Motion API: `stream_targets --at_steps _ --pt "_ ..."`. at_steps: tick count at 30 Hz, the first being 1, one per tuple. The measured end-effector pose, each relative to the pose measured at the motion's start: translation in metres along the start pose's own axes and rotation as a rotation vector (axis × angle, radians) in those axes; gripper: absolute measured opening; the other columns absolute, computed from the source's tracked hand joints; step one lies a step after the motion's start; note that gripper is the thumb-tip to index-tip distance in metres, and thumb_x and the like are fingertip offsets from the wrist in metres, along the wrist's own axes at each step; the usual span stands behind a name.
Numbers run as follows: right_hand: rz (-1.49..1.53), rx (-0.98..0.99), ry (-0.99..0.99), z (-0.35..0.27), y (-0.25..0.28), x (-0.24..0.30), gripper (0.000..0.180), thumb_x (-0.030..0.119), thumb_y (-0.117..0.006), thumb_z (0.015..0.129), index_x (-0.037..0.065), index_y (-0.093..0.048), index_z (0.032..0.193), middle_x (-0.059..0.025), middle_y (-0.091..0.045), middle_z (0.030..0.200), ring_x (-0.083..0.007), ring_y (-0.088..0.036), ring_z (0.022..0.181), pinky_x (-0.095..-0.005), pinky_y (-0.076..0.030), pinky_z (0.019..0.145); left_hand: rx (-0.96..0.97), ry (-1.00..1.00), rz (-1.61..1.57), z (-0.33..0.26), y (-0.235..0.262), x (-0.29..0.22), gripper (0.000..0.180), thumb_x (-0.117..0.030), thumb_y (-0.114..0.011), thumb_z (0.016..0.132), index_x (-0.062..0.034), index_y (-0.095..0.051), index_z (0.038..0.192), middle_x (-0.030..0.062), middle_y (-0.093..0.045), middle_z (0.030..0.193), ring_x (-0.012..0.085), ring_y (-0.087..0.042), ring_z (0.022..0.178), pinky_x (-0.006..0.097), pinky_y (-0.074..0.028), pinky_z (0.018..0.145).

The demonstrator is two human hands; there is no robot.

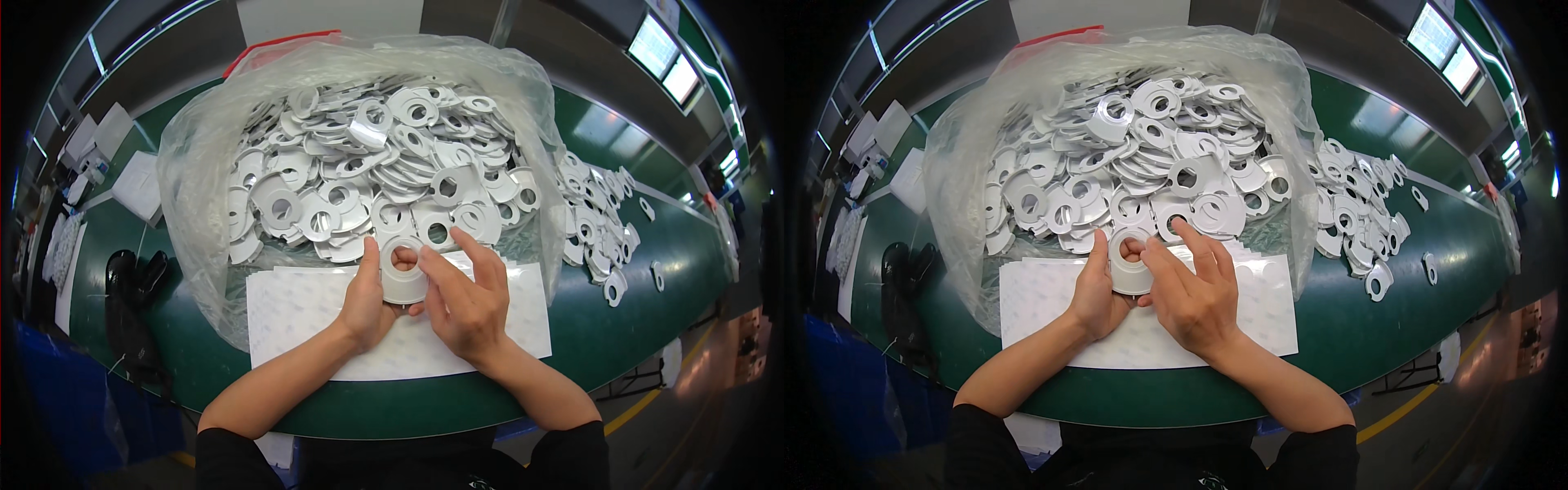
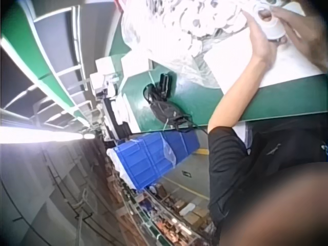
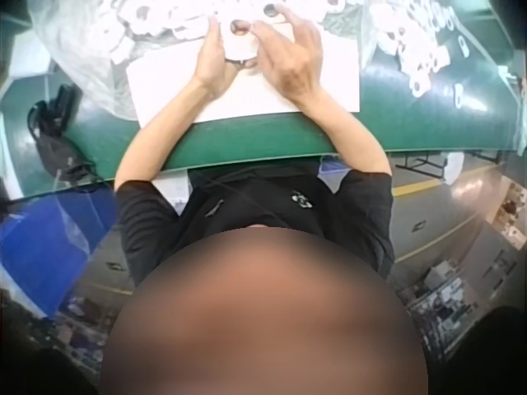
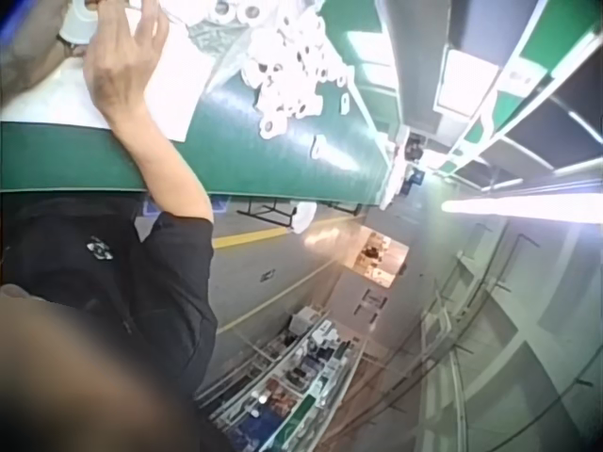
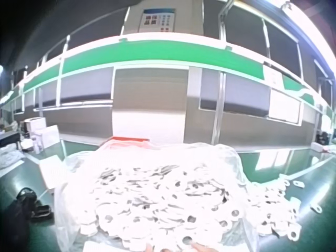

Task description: Peeling circular adhesive stickers from a backing sheet and applying them onto white circular plastic fixture components.

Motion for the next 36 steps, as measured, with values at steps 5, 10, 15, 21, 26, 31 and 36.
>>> stream_targets --at_steps 5,10,15,21,26,31,36 --pt "0.197 -0.042 -0.246 0.006 0.000 -0.005 0.031 0.005 -0.064 0.074 0.000 -0.062 0.104 -0.0155 -0.059 0.112 -0.0264 -0.055 0.098 -0.0347 -0.047 0.077 0.029 -0.013 0.015 -0.003 0.000 0.001 0.064 -0.061 -0.011 0.093 -0.0120 -0.050 0.105 0.0041 -0.057 0.098 0.0171 -0.055 0.081 0.029 -0.041 0.060" --pt "1.126 0.190 -1.019 -0.001 -0.009 -0.018 0.026 0.007 -0.062 0.081 -0.005 -0.062 0.104 -0.0077 -0.060 0.082 -0.0085 -0.054 0.056 -0.0221 -0.048 0.048 0.124 -0.044 0.108 -0.004 -0.006 0.003 0.068 -0.060 -0.010 0.093 -0.0079 -0.048 0.114 0.0087 -0.059 0.097 0.0168 -0.056 0.080 0.029 -0.043 0.062" --pt "1.180 0.190 -1.082 0.000 -0.009 -0.021 0.021 0.005 -0.058 0.082 -0.008 -0.061 0.098 -0.0064 -0.058 0.074 -0.0086 -0.053 0.051 -0.0228 -0.046 0.043 0.149 -0.044 0.245 -0.004 -0.005 0.008 0.073 -0.061 -0.007 0.093 -0.0050 -0.047 0.116 0.0096 -0.059 0.094 0.0147 -0.054 0.073 0.026 -0.043 0.064" --pt "1.176 0.160 -1.119 -0.001 -0.011 -0.024 0.014 0.007 -0.059 0.082 -0.007 -0.057 0.084 -0.0080 -0.059 0.072 -0.0093 -0.053 0.048 -0.0237 -0.044 0.037 0.154 -0.073 0.360 -0.004 -0.005 0.012 0.073 -0.061 -0.005 0.092 -0.0058 -0.048 0.111 0.0080 -0.058 0.087 0.0115 -0.050 0.066 0.023 -0.041 0.061" --pt "1.145 0.155 -1.109 0.010 -0.006 -0.012 0.020 0.011 -0.063 0.083 -0.002 -0.052 0.073 -0.0087 -0.059 0.071 -0.0117 -0.056 0.049 -0.0264 -0.047 0.034 0.159 -0.072 0.427 -0.004 -0.006 0.013 0.074 -0.062 -0.003 0.092 -0.0063 -0.049 0.110 0.0065 -0.057 0.084 0.0101 -0.048 0.062 0.022 -0.040 0.058" --pt "1.090 0.134 -1.115 0.003 -0.014 -0.011 0.029 0.018 -0.071 0.077 -0.001 -0.050 0.073 -0.0079 -0.058 0.068 -0.0129 -0.057 0.052 -0.0276 -0.047 0.034 0.241 -0.036 0.475 -0.004 0.002 0.013 0.076 -0.066 -0.007 0.089 -0.0088 -0.046 0.119 0.0059 -0.057 0.098 0.0136 -0.052 0.070 0.026 -0.040 0.061" --pt "0.757 0.174 -0.985 -0.003 -0.017 -0.013 0.042 0.029 -0.079 0.067 0.000 -0.050 0.076 -0.0092 -0.057 0.071 -0.0149 -0.056 0.054 -0.0305 -0.045 0.042 0.170 -0.057 0.497 -0.007 -0.005 0.011 0.072 -0.066 -0.008 0.089 -0.0105 -0.046 0.114 0.0062 -0.056 0.103 0.0152 -0.054 0.082 0.027 -0.042 0.065"
Point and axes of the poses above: each hand's wrist, its own z-axis towards the middle knuckle, its own y-axis out of the back of the hand, x = y × z, the point moved 1 cm from there along z, towards the middle knuckle
